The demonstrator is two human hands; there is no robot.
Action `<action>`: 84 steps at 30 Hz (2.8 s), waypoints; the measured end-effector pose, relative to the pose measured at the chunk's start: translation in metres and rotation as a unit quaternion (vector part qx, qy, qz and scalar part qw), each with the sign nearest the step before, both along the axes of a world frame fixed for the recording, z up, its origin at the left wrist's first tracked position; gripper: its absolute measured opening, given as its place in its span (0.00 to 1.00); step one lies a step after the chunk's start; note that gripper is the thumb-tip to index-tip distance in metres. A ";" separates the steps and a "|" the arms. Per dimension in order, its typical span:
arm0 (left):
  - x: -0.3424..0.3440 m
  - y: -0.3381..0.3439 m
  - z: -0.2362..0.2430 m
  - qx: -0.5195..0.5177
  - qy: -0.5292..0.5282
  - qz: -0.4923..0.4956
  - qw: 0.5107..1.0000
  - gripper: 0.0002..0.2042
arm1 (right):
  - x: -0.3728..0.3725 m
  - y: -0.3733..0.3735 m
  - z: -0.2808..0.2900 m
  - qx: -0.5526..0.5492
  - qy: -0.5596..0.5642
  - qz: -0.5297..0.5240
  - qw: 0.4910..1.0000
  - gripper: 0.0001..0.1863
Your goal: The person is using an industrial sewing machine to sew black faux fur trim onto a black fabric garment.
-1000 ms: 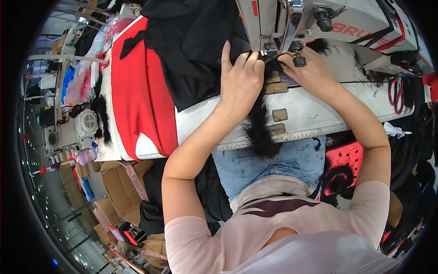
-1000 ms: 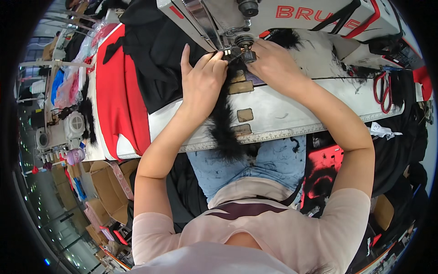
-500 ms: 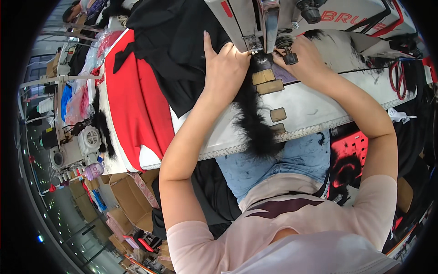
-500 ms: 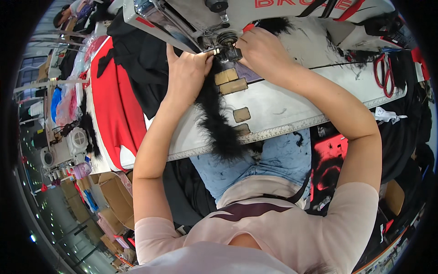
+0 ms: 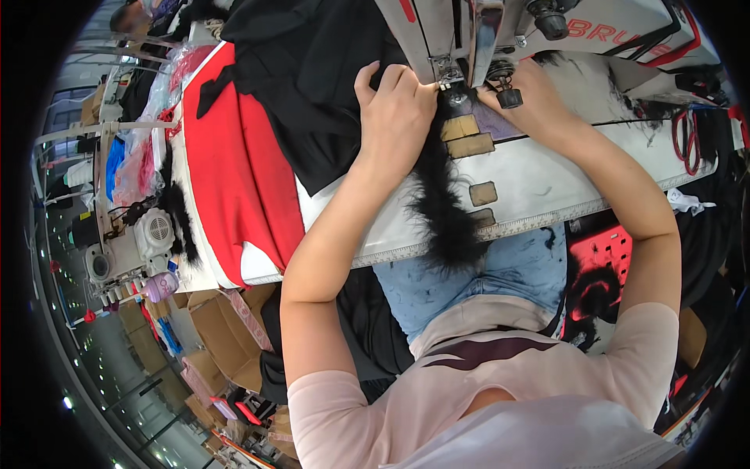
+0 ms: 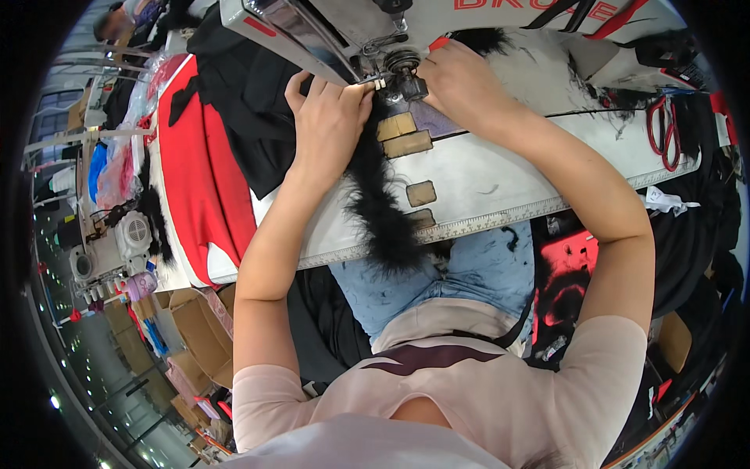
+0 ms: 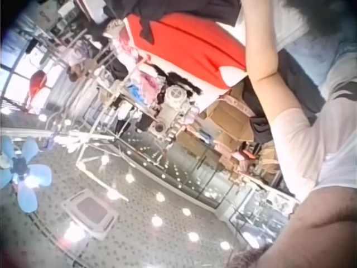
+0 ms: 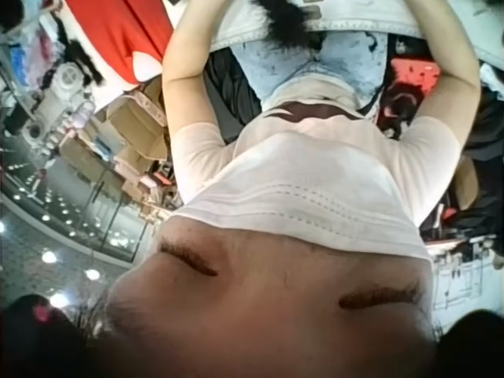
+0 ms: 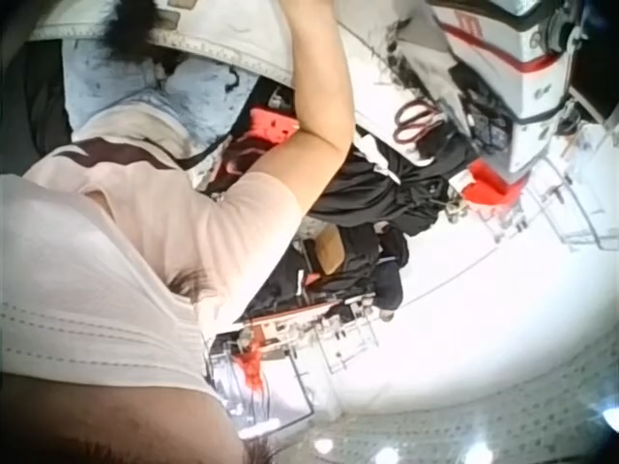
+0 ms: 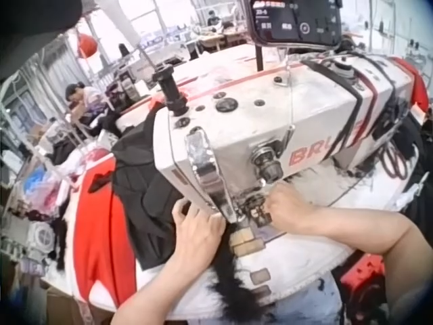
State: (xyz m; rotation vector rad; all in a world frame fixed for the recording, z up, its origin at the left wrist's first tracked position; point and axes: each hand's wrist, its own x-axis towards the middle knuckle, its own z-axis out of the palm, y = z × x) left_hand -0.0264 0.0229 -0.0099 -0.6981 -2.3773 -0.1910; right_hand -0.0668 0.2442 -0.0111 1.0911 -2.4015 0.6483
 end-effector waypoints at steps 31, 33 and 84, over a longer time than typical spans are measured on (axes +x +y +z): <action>-0.043 -0.086 0.046 -0.280 0.028 -0.135 0.950 0.19 | -0.012 0.005 0.000 -0.030 -0.104 0.040 0.993 0.12; -0.030 -0.082 0.045 -0.258 0.007 -0.130 0.957 0.17 | -0.013 0.006 -0.001 -0.022 -0.097 0.033 0.994 0.13; -0.004 -0.020 0.016 -0.057 -0.022 -0.109 0.992 0.09 | 0.004 0.025 0.028 0.004 0.024 0.110 0.994 0.13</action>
